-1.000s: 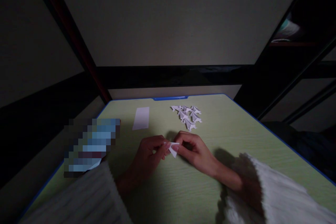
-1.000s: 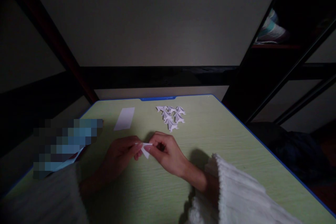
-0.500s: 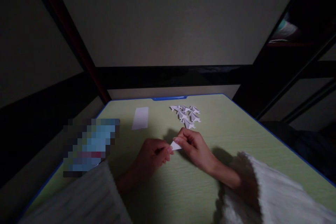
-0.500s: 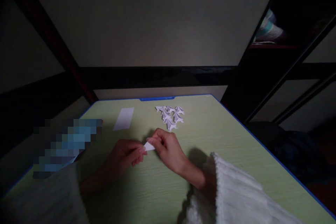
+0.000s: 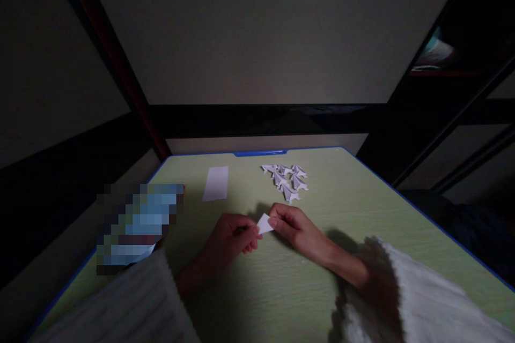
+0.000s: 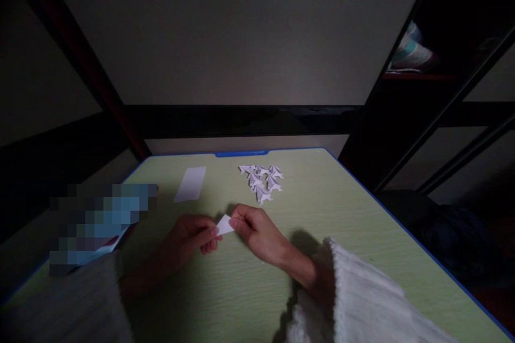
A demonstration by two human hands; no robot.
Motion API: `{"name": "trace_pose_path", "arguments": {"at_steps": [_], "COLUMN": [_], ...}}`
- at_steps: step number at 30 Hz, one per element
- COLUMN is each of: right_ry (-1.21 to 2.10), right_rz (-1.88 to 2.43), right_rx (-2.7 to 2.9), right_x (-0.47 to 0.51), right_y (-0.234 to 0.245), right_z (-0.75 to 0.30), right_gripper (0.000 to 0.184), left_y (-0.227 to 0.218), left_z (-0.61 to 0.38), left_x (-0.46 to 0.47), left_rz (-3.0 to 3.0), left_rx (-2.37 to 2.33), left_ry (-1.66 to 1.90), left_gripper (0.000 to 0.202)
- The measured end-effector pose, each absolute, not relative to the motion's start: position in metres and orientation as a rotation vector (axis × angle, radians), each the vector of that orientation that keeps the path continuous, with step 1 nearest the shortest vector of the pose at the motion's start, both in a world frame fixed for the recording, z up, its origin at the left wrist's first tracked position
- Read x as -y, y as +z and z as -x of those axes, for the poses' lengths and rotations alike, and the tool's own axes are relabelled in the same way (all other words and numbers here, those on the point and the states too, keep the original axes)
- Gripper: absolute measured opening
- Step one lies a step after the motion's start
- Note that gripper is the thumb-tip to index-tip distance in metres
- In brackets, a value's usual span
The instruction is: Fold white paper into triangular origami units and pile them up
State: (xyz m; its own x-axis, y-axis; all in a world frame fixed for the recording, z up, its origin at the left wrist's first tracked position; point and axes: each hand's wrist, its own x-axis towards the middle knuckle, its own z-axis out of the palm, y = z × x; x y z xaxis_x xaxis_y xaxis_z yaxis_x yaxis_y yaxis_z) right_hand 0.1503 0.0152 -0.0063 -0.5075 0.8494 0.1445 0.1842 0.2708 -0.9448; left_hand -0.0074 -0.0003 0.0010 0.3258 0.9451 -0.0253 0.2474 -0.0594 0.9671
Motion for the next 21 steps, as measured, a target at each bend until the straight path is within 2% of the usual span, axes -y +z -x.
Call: {"name": "trace_pose_path", "arguments": {"at_steps": [5, 14, 21], "right_ry": [1.293, 1.568, 1.655], "right_rz": [0.86, 0.662, 0.541], "right_rx": [2.038, 1.773, 1.697], "right_x": [-0.003, -0.002, -0.005], "right_y": [0.004, -0.002, 0.002], "right_z": [-0.148, -0.147, -0.147], "right_gripper": [0.022, 0.028, 0.029], "left_y": [-0.004, -0.006, 0.001], "left_z": [0.005, 0.002, 0.002], "left_x": [-0.001, 0.002, 0.004], "left_rz": [-1.616, -1.12, -0.942], "left_rx": [-1.007, -0.808, -0.773], "left_ry": [0.78, 0.852, 0.878], "left_gripper": [0.025, 0.033, 0.035]}}
